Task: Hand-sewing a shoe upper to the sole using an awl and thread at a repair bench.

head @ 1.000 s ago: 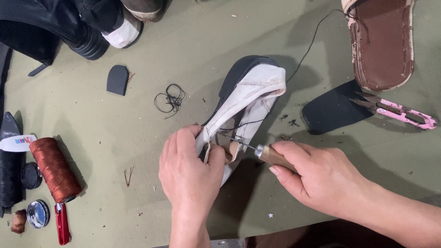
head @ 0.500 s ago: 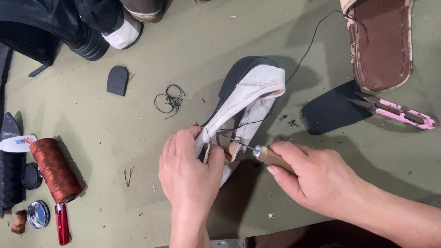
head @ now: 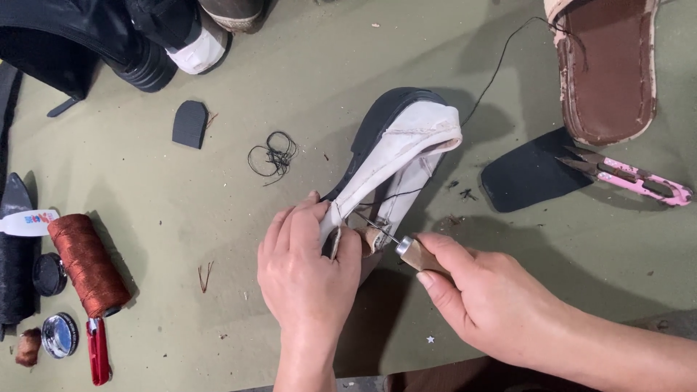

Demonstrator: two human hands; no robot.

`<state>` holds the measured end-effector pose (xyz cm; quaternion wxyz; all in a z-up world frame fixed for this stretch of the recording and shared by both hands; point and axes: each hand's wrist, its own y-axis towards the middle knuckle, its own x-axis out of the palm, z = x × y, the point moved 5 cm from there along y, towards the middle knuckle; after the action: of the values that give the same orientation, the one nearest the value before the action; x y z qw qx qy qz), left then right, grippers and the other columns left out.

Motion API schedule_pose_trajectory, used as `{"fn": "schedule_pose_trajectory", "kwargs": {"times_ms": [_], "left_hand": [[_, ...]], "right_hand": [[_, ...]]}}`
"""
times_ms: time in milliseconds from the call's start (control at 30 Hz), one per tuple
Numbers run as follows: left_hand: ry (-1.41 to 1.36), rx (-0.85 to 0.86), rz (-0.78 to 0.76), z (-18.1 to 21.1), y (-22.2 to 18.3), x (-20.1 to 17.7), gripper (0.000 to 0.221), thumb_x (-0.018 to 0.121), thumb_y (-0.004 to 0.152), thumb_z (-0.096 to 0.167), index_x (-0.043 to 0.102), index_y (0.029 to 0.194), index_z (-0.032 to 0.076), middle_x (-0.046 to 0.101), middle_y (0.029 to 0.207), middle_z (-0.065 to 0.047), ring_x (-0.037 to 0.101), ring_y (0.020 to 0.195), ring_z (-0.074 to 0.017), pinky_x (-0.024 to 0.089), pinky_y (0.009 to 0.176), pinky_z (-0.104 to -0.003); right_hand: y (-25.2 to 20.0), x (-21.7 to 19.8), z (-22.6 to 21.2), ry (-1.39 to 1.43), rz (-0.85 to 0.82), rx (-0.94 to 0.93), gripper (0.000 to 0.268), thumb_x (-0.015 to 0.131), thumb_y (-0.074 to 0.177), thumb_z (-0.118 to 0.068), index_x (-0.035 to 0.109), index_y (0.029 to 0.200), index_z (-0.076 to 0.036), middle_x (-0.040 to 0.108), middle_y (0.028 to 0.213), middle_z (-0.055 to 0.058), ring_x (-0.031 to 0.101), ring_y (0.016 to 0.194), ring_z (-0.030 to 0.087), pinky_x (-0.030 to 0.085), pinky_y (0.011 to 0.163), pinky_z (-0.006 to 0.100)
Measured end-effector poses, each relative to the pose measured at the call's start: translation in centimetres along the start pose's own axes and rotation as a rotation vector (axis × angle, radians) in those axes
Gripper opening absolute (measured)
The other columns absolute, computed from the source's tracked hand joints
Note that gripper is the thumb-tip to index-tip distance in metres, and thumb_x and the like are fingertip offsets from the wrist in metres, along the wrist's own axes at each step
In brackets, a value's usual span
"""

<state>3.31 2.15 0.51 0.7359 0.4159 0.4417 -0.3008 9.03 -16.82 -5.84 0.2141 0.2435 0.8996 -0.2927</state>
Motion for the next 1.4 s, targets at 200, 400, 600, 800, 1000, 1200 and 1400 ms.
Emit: {"fn": "schedule_pose_trajectory", "kwargs": {"times_ms": [200, 400, 600, 800, 1000, 1200, 1400], "left_hand": [[-0.046, 0.039, 0.041, 0.1, 0.5, -0.4, 0.018, 0.071, 0.077, 0.011, 0.067, 0.095, 0.009, 0.079, 0.109, -0.004, 0.072, 0.102, -0.0285, 0.056, 0.092, -0.045], [-0.100, 0.083, 0.029, 0.3, 1.0, 0.1, 0.011, 0.069, 0.086, 0.013, 0.065, 0.095, 0.009, 0.078, 0.101, -0.002, 0.071, 0.089, -0.0246, 0.055, 0.069, -0.038], [-0.150, -0.019, -0.001, -0.3, 1.2, -0.2, 0.009, 0.066, 0.085, 0.013, 0.066, 0.094, 0.011, 0.077, 0.100, 0.001, 0.071, 0.085, -0.0204, 0.053, 0.062, -0.036], [-0.250, -0.057, -0.032, -0.5, 1.1, -0.8, 0.014, 0.062, 0.083, 0.009, 0.067, 0.096, 0.011, 0.077, 0.098, 0.000, 0.070, 0.082, -0.0191, 0.052, 0.064, -0.034], [-0.283, -0.085, -0.041, -0.3, 1.2, -1.0, 0.012, 0.059, 0.084, 0.008, 0.067, 0.093, 0.011, 0.077, 0.099, -0.001, 0.071, 0.081, -0.0175, 0.052, 0.065, -0.033], [-0.272, -0.096, -0.041, -0.8, 0.9, -0.8, 0.015, 0.059, 0.086, 0.008, 0.069, 0.097, 0.010, 0.078, 0.102, 0.001, 0.072, 0.086, -0.0176, 0.055, 0.067, -0.032], [-0.258, -0.065, -0.020, -0.6, 0.8, -0.8, 0.016, 0.061, 0.084, 0.005, 0.068, 0.098, 0.010, 0.078, 0.106, 0.000, 0.073, 0.087, -0.0175, 0.055, 0.064, -0.032]], "right_hand": [[0.6, 0.6, 0.5, -0.055, -0.053, 0.035, 0.044, 0.045, 0.099, -0.040, 0.045, 0.140, -0.024, 0.074, 0.074, 0.000, 0.068, 0.061, 0.028, 0.052, 0.058, 0.042], [1.4, 0.9, 1.1, -0.116, -0.001, 0.032, 0.036, 0.054, 0.095, -0.037, 0.045, 0.126, -0.020, 0.074, 0.080, 0.001, 0.070, 0.066, 0.032, 0.054, 0.059, 0.047], [1.6, 2.3, 2.0, -0.127, 0.188, -0.128, 0.045, 0.058, 0.092, -0.038, 0.048, 0.130, -0.015, 0.076, 0.088, -0.001, 0.071, 0.068, 0.033, 0.054, 0.052, 0.050], [1.1, 2.5, 1.6, -0.134, 0.380, -0.302, 0.044, 0.063, 0.091, -0.033, 0.052, 0.127, -0.011, 0.073, 0.090, 0.001, 0.069, 0.064, 0.029, 0.053, 0.044, 0.046], [1.1, 2.1, 1.5, -0.137, 0.387, -0.334, 0.044, 0.063, 0.091, -0.032, 0.052, 0.127, -0.010, 0.073, 0.094, 0.001, 0.069, 0.064, 0.029, 0.053, 0.043, 0.045], [1.1, 2.3, 1.6, -0.133, 0.375, -0.348, 0.042, 0.062, 0.092, -0.033, 0.052, 0.125, -0.009, 0.073, 0.096, 0.002, 0.070, 0.068, 0.029, 0.053, 0.044, 0.046], [1.2, 2.0, 1.5, -0.080, 0.346, -0.308, 0.040, 0.061, 0.092, -0.033, 0.052, 0.124, -0.011, 0.072, 0.085, -0.002, 0.067, 0.060, 0.027, 0.053, 0.043, 0.043]]}}
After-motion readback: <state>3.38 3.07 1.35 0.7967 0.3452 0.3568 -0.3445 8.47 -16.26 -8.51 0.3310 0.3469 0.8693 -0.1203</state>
